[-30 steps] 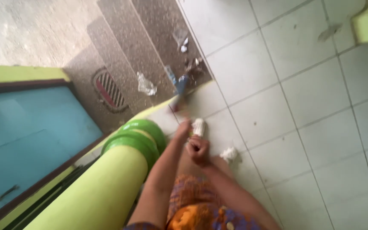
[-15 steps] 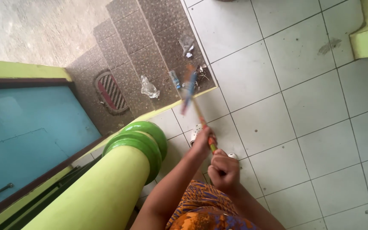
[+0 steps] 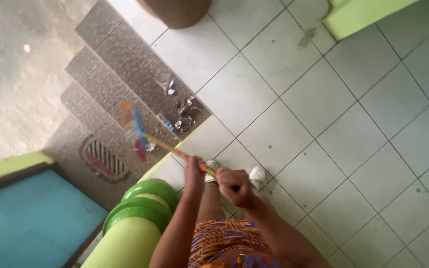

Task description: Sweeping debris and dust on a tiled floor using a broom.

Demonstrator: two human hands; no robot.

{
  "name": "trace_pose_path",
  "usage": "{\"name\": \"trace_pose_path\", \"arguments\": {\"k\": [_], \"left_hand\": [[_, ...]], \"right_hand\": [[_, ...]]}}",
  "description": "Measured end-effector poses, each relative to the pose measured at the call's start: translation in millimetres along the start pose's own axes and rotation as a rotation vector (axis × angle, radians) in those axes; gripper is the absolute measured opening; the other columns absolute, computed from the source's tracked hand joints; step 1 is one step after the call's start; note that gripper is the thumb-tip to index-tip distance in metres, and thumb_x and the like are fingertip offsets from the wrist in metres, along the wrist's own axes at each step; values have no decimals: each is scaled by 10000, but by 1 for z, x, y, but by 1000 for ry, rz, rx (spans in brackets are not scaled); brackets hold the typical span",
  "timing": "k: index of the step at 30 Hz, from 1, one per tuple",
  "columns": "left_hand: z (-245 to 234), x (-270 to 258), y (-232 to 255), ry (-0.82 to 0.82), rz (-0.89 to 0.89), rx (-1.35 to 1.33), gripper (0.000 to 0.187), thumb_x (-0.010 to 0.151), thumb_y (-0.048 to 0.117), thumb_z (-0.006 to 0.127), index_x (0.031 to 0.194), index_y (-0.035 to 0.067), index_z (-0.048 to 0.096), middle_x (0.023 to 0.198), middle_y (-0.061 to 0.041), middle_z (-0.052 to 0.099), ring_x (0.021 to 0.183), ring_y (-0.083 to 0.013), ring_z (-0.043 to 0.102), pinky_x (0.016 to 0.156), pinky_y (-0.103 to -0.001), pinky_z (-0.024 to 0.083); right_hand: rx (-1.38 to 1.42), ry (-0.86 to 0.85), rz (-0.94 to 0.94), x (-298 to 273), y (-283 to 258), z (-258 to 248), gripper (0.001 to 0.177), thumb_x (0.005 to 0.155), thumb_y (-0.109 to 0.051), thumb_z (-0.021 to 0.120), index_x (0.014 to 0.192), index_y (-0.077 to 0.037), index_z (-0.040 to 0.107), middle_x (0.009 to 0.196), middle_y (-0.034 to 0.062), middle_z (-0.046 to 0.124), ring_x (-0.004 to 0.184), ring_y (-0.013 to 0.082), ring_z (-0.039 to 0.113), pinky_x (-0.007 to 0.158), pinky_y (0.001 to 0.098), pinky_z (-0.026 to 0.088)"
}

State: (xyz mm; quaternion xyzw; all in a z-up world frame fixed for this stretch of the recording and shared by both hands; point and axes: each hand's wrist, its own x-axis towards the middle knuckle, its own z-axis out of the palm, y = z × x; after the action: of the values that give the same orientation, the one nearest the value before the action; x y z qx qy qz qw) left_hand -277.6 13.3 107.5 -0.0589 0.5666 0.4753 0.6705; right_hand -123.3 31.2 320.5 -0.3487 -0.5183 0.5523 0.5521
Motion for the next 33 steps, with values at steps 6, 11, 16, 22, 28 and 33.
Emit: {"name": "trace_pose_path", "arguments": {"k": [6,11,16,22,28,33], "left_hand": [[195,-30,-35,-280,-323,-79,167,946,239,565,942,75,536,741,-49,554,647,-178,543,637,-340,510],[204,82,-143,-469,-454,98,216,993,281,599,877,120,513,632,29,467,506,-99,443,444,-248,378],[286,91,-131,-115,-277,222,205,980,246,586,857,104,502,647,10,480,520,-102,436,454,-243,385],[403,50,-201,-150,-197,86,144,914,138,561,1016,37,561,873,-90,598,805,-197,603,729,-339,528],[553,34,-292,-421,-663,71,174,967,219,603,1046,79,536,823,-46,581,731,-162,546,653,-320,495],[588,198,-387,-565,-613,512,289,972,346,591,833,100,530,674,-29,505,578,-173,471,493,-342,411]], "right_hand": [[-691,18,-94,47,-108,-74,227,647,17,549,595,-77,349,570,40,393,585,205,457,646,364,391],[-680,-17,42,32,0,-168,279,676,-7,604,544,-113,383,501,14,407,478,173,385,506,341,360],[-447,13,-2,60,17,-264,291,661,31,585,576,-73,327,530,54,352,515,198,337,525,370,304],[-214,137,-12,69,-94,-404,150,704,100,527,630,-8,454,571,78,422,513,193,392,495,346,347],[-571,74,-63,101,-160,-480,251,619,36,527,554,-103,328,531,15,339,486,176,363,497,330,344],[-852,38,72,143,-37,-547,298,679,15,608,572,-55,338,529,35,370,521,164,372,495,328,315]]}}
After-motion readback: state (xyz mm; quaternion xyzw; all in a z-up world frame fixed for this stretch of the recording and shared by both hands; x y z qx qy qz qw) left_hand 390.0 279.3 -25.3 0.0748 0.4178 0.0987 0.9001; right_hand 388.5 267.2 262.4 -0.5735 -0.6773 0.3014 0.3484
